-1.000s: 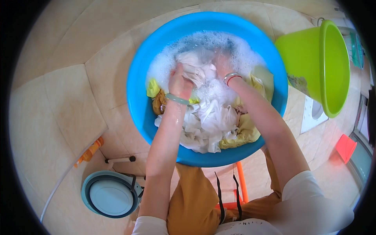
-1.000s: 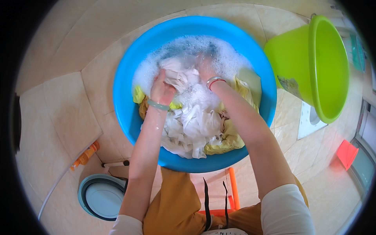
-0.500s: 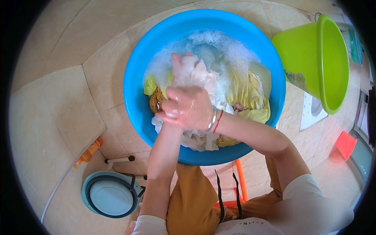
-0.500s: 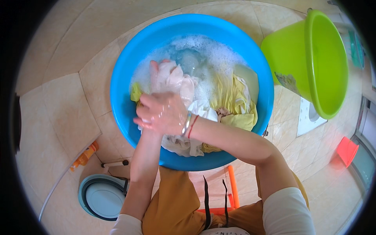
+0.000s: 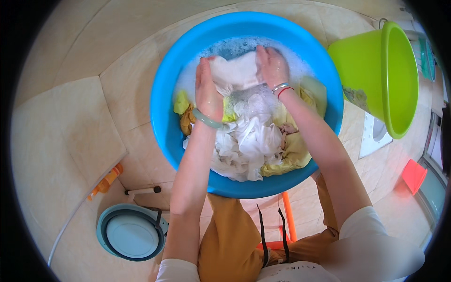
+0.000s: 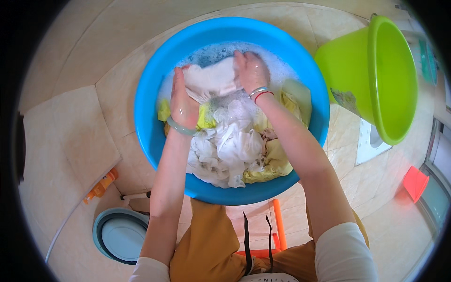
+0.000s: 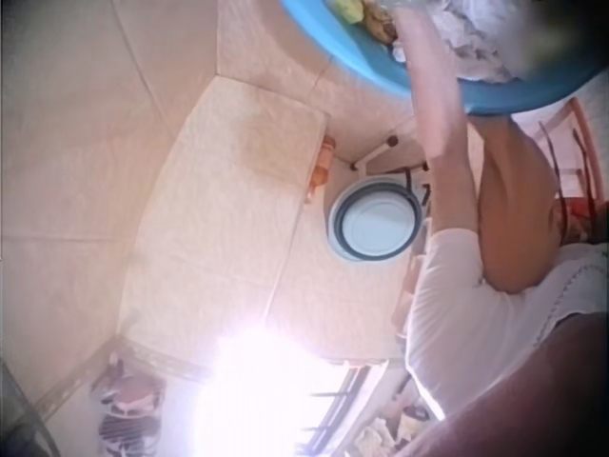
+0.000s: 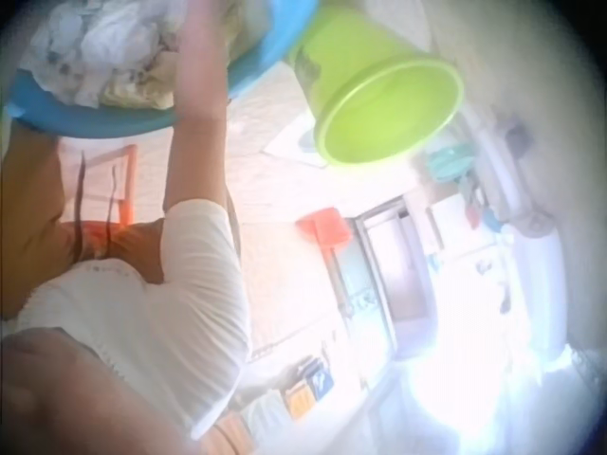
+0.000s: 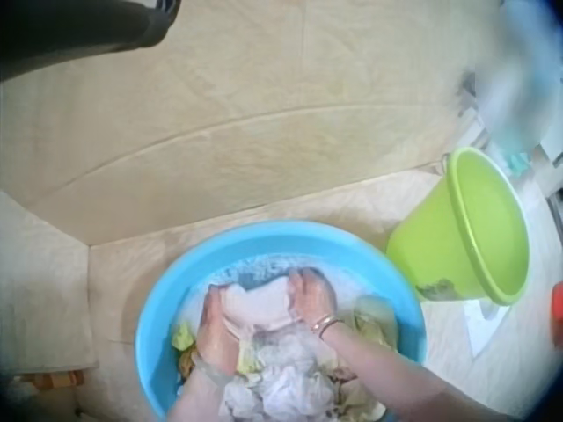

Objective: The person sits on a small stool and hand-washes a pile of light-colored clothes in a blue basin filled with soapy water. They repeatedly submerge, agitate, and squeeze the garments to clean them.

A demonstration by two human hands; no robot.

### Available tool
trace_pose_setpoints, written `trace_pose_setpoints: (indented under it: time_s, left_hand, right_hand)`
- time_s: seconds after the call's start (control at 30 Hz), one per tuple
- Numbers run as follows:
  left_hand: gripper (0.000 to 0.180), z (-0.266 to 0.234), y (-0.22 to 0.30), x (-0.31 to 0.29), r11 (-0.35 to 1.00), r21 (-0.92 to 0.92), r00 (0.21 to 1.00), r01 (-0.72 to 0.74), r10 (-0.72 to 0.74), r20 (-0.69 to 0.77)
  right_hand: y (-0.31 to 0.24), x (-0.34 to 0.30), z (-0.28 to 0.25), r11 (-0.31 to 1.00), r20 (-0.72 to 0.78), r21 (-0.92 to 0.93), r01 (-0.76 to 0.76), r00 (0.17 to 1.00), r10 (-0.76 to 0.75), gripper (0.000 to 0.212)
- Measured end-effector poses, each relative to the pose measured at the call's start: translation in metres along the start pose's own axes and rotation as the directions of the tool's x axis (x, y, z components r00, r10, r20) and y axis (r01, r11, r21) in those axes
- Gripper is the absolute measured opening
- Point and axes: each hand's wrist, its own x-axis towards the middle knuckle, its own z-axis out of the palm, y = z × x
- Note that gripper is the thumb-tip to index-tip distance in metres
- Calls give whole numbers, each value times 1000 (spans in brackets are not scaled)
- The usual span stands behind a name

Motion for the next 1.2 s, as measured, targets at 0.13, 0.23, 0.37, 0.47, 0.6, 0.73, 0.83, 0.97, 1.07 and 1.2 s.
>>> trace_pose_setpoints:
  time_s: [0.13,0.23,0.37,0.47,0.6,0.73,0.83,0.97,1.07,1.2]
  left_hand:
    - [54,-36,-15,18,871,458,983,-179,178,45]
    - [65,-55,-26,25,664,693,950,-282,292,107]
    - [64,-40,-28,4,930,348,988,-114,144,-62]
    - [58,-10,-21,-30,995,102,986,-6,23,-163]
    - [51,-6,-17,-40,961,-169,974,217,-224,-23]
    - [37,3,-8,-38,842,-282,887,460,-424,181]
    - [29,-6,-21,-50,886,-228,913,404,-406,39]
    - [32,36,-9,-86,907,-247,940,341,-324,105]
    - [33,77,19,-113,893,-259,929,367,-336,158]
    - [35,81,22,-116,918,-102,903,383,-348,252]
  right_hand:
    - [11,-19,0,964,215,-200,175,968,-132,37]
    - [13,-23,10,960,626,-234,152,779,29,37]
    - [32,-12,26,929,505,-341,143,861,53,32]
    - [-15,-17,-14,997,301,-66,44,953,-22,21]
    - [-66,-54,-64,906,325,304,294,862,-389,15]
    - [-86,-74,-121,763,386,287,579,659,-645,16]
    - [-83,-75,-146,819,396,413,398,732,-555,20]
    - [-65,-52,-156,913,276,316,258,896,-348,24]
    - [-62,-53,-143,715,305,695,-82,933,-190,37]
    - [-82,-57,-137,141,575,817,-559,809,-122,55]
